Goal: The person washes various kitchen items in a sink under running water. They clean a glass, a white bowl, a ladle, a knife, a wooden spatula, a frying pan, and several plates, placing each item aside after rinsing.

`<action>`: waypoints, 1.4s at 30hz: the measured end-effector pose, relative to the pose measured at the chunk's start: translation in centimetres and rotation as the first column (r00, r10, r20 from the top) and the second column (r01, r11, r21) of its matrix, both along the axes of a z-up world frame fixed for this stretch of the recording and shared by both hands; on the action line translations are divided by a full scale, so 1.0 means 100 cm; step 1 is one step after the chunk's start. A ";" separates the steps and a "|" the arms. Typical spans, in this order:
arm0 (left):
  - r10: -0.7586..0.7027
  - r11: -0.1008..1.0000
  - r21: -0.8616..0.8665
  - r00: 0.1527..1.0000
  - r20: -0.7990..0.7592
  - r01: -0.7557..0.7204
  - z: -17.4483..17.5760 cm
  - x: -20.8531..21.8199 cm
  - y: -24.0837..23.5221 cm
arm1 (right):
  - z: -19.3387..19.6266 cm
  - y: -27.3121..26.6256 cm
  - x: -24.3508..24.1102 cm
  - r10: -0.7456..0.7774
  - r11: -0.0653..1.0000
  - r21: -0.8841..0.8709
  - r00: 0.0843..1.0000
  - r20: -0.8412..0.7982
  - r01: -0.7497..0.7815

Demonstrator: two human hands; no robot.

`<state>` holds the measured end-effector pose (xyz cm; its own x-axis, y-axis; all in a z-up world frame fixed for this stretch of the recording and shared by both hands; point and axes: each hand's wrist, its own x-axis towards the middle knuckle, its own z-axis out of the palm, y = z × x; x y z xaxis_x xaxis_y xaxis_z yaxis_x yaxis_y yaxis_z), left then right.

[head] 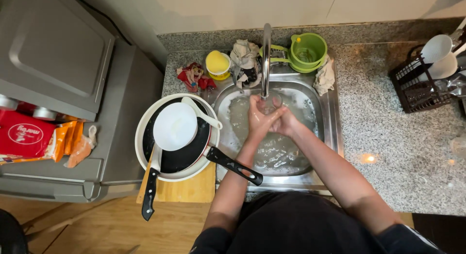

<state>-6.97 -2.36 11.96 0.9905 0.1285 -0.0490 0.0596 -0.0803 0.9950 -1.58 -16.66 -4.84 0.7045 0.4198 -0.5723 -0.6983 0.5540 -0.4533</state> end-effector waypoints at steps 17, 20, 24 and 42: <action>-0.146 0.435 -0.852 0.911 -0.387 -0.292 -0.073 0.019 0.009 | 0.163 0.038 -0.050 0.627 0.346 -0.673 0.372 0.685 0.654; -0.186 0.445 -0.846 0.894 -0.408 -0.293 -0.099 0.024 0.007 | 0.169 0.032 -0.058 0.634 0.407 -0.623 0.284 0.719 0.668; -0.257 0.469 -0.833 0.857 -0.447 -0.294 -0.132 0.031 0.001 | 0.185 0.013 -0.082 0.564 0.528 -0.654 0.351 0.747 0.542; -0.522 0.851 -0.290 0.757 -0.393 0.437 -0.056 0.002 -0.169 | 0.202 -0.196 -0.135 0.332 0.567 -0.817 0.937 0.112 -0.104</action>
